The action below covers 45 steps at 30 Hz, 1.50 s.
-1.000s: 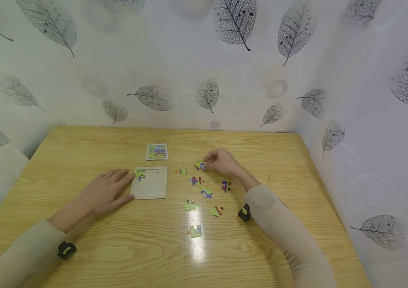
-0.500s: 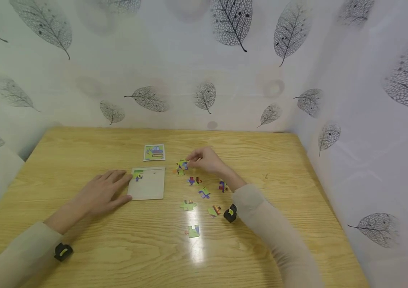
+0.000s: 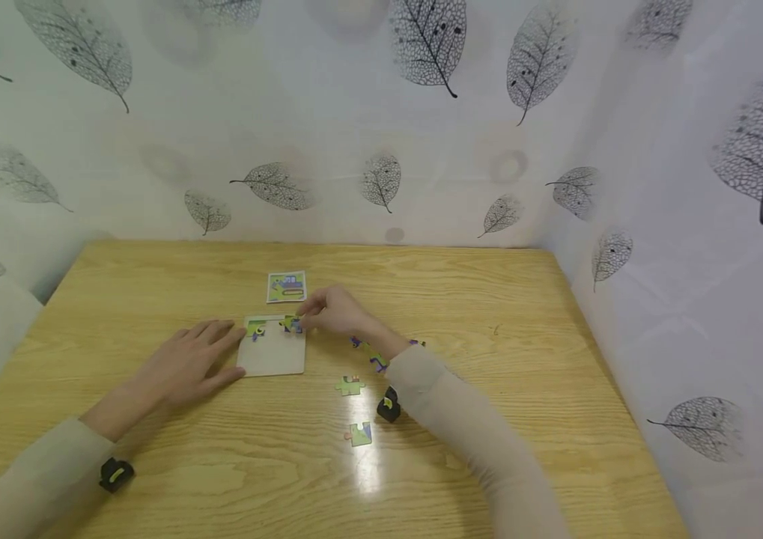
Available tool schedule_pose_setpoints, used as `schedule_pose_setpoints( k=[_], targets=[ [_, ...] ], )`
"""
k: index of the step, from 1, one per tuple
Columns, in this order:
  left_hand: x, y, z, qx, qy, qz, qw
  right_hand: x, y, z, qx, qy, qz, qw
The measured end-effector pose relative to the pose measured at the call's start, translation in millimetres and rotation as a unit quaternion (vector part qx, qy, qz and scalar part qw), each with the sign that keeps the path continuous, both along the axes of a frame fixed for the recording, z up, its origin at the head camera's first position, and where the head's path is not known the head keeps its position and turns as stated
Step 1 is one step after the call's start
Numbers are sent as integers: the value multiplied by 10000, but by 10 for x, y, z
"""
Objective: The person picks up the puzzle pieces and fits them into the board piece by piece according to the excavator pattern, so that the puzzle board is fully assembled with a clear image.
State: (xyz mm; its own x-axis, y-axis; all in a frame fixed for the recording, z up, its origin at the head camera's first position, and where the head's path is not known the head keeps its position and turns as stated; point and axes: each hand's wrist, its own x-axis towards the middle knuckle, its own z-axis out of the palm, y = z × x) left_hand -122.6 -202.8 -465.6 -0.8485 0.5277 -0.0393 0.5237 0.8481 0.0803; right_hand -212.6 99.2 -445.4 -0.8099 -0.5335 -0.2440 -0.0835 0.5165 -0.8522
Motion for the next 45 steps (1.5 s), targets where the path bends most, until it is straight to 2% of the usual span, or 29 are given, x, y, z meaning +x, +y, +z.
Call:
schedule_pose_setpoints(
  k=[12,26,36,45],
  targets=[
    [70,36,-16,82,48,49,9999,5,-247,-70,128,192,244,9994],
    [53,32,-23,67,-10,76,9999,-38,-440,-134,446,235,15,9987],
    [36,5,-24,84,16,49,10000,-4,-489,-137,557,225,-212,9980],
    [17,-15,-20,53,-74,52,9999,15,-524,-129,755,508,-300,9954]
  ],
)
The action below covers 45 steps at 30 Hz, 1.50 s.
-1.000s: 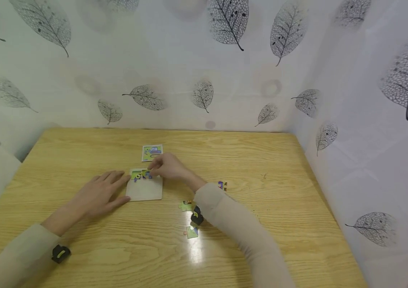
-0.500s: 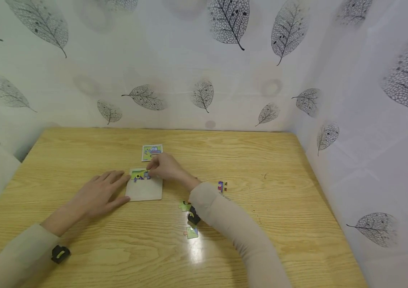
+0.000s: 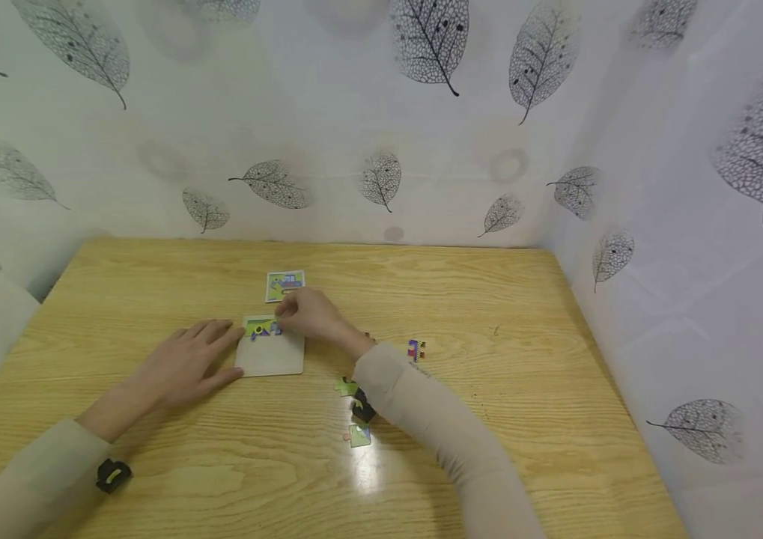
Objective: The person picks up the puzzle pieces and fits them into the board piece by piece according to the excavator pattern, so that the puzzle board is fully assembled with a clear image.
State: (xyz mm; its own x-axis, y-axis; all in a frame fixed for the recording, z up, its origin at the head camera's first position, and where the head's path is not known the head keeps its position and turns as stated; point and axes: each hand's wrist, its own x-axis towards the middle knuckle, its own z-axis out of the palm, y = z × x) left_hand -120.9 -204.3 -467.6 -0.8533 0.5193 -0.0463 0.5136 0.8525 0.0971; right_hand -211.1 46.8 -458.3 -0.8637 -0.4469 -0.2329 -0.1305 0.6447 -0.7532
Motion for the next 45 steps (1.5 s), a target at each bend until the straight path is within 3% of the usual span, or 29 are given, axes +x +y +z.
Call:
schedule_pose_setpoints(
  k=[14,29,39,45],
  targets=[
    [-4,-5,-11,6,3,-6,10000,47,18,10,666,580,646,9940],
    [8,4,3,-20,-29,22,10000,31,45,17,493,526,595,9956],
    [13,23,23,-34,-54,33,10000,-65,556,270,-309,573,497,9966],
    [16,21,17,-22,-28,38,10000,-98,854,347,-275,720,376,9963]
  ],
)
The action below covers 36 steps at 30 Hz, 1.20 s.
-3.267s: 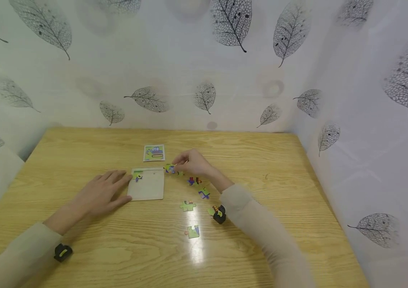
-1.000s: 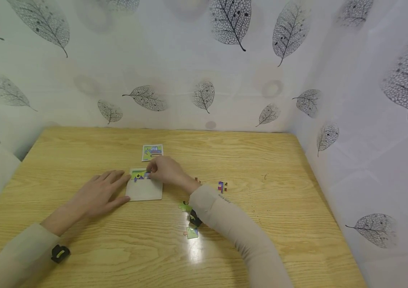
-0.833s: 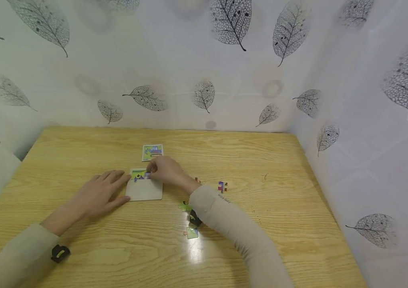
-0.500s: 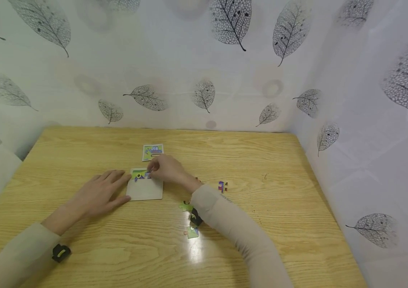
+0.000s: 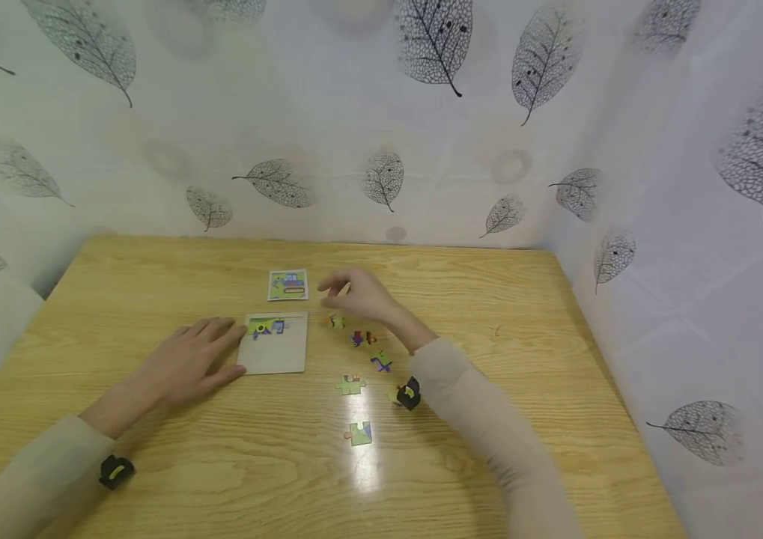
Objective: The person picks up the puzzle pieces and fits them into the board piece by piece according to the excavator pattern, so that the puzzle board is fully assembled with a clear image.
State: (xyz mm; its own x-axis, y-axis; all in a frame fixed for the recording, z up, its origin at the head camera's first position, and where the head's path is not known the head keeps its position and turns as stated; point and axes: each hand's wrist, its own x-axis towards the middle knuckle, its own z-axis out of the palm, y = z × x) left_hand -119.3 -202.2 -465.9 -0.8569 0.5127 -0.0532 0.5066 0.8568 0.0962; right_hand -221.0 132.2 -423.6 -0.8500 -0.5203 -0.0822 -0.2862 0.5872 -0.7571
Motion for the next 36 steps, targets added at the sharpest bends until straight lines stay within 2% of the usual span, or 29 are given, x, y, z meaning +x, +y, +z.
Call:
schedule_pose_setpoints(
  k=[8,15,29,36],
  targets=[
    [-9,1,-11,-2,44,-5,10000,98,290,63,-75,16,-73,9999],
    [0,1,-15,30,121,-43,9999,296,509,73,-186,2,26,9998],
    [4,0,-9,22,117,-59,9999,707,814,-20,-183,-140,114,9997],
    [4,-4,-20,18,142,-62,9999,826,927,14,-149,-35,-116,9998]
  ],
)
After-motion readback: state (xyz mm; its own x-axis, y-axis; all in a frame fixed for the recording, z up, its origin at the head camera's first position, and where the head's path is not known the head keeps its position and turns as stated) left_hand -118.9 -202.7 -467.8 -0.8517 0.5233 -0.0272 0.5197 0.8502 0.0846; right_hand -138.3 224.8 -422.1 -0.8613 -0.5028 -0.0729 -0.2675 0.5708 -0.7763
